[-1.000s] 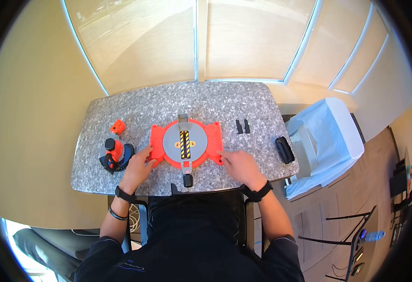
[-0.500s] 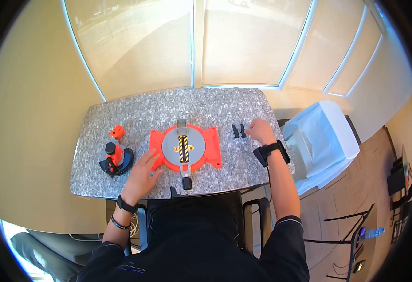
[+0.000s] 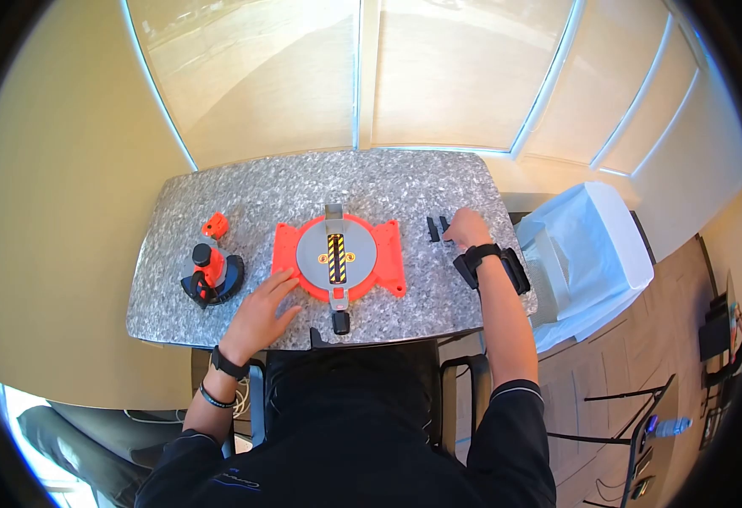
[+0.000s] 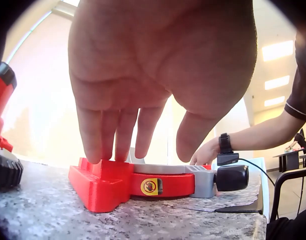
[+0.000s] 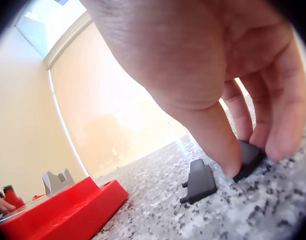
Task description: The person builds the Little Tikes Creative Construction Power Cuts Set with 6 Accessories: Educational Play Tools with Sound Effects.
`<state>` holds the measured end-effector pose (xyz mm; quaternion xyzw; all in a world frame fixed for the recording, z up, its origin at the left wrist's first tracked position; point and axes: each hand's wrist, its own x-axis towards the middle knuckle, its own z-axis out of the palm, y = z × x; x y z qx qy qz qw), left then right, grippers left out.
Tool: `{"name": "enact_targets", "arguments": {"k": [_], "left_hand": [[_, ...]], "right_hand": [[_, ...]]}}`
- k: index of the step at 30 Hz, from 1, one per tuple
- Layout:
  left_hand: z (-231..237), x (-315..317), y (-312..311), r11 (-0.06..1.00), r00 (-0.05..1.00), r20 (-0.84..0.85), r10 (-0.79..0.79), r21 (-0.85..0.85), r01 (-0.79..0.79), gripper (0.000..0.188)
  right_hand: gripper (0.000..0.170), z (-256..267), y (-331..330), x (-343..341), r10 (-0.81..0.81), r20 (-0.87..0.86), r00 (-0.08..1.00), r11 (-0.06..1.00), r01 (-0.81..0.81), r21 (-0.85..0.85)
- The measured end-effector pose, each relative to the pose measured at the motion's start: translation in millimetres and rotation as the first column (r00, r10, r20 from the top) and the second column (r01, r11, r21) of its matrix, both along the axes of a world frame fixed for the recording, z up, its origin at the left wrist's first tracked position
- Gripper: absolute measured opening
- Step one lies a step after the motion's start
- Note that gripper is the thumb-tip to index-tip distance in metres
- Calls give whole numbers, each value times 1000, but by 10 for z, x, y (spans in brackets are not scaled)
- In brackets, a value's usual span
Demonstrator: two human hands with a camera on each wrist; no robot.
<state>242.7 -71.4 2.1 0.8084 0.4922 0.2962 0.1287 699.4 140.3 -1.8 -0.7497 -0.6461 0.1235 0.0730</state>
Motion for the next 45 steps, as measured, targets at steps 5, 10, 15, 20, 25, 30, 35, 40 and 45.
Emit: {"name": "enact_targets", "arguments": {"k": [5, 10, 15, 20, 25, 30, 35, 40, 45], "left_hand": [[21, -18, 6, 1000, 1000, -10, 1, -26, -1, 49], [31, -14, 25, 1000, 1000, -16, -1, -32, 1, 48], [28, -5, 44, 1000, 999, -34, 7, -17, -8, 46], [59, 16, 33, 1000, 998, -56, 11, -16, -12, 45], [68, 36, 19, 1000, 999, -53, 9, -24, -11, 45], [56, 24, 10, 1000, 998, -58, 5, -22, -6, 45], [63, 18, 0, 999, 999, -51, 6, -36, -8, 44], [56, 16, 1, 999, 998, -56, 5, -32, -7, 45], [67, 34, -23, 999, 998, -60, 5, -40, -7, 46]], "right_hand": [[32, 34, -14, 19, 37, -59, 998, 999, -36, 11], [28, 34, -36, 44, 44, -220, 975, 999, -40, 19], [20, 151, -120, -64, 175, -220, 960, 953, -108, 283], [17, 564, -372, -460, 286, -282, 916, 917, -177, 358], [16, 714, -517, -745, 397, -280, 874, 874, -266, 407], [13, 680, -559, -915, 499, -261, 826, 833, -375, 406], [13, 643, -618, -1040, 565, -247, 787, 802, -454, 388], [13, 555, -622, -1134, 578, -293, 761, 806, -477, 351], [12, 503, -658, -1175, 620, -301, 725, 780, -524, 342]]}}
